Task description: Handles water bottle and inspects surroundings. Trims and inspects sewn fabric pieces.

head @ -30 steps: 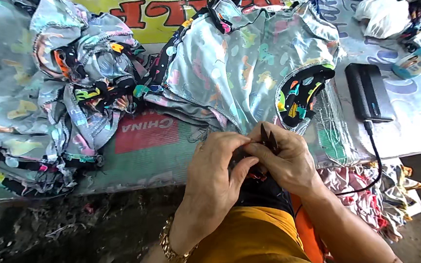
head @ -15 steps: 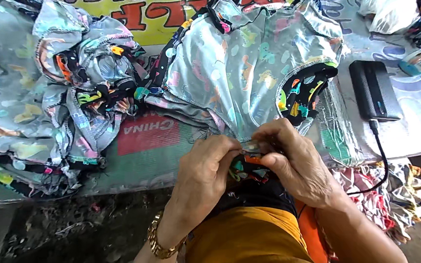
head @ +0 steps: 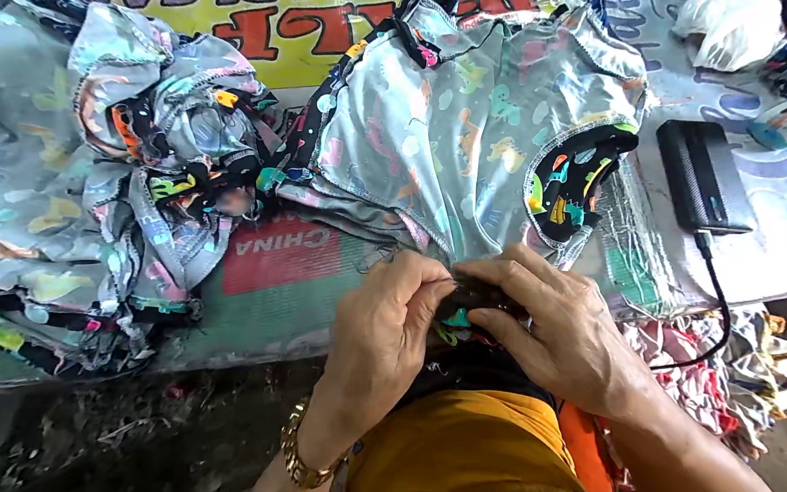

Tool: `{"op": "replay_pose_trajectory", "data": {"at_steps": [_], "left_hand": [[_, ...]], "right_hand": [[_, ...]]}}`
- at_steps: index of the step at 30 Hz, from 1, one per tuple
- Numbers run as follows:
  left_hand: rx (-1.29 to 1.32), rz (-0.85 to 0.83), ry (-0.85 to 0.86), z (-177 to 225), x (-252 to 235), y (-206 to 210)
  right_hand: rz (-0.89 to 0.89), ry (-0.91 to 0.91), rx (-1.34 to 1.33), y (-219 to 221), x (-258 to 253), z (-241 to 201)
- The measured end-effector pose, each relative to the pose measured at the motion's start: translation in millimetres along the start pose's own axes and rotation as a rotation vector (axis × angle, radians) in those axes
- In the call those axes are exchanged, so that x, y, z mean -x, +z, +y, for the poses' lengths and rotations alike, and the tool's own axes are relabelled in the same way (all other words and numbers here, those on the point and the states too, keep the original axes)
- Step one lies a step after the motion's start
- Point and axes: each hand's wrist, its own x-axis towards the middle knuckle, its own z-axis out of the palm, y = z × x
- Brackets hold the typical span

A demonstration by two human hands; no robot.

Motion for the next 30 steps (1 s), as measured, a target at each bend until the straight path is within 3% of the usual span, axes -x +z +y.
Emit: {"op": "replay_pose_trajectory", "data": {"at_steps": [5,10,30], "left_hand": [[-0.227,0.223,0.19,0,29,19],[-0.427,0.269,0.338,2,42,23],[-0.406,0.277,0.357,1,32,26]], "right_hand": [[0.084,-0.109,0.066,1,8,3],[0.208,-0.264,0.205,2,14,8],[0.232,-0.308,0.05,9,8,15]]}}
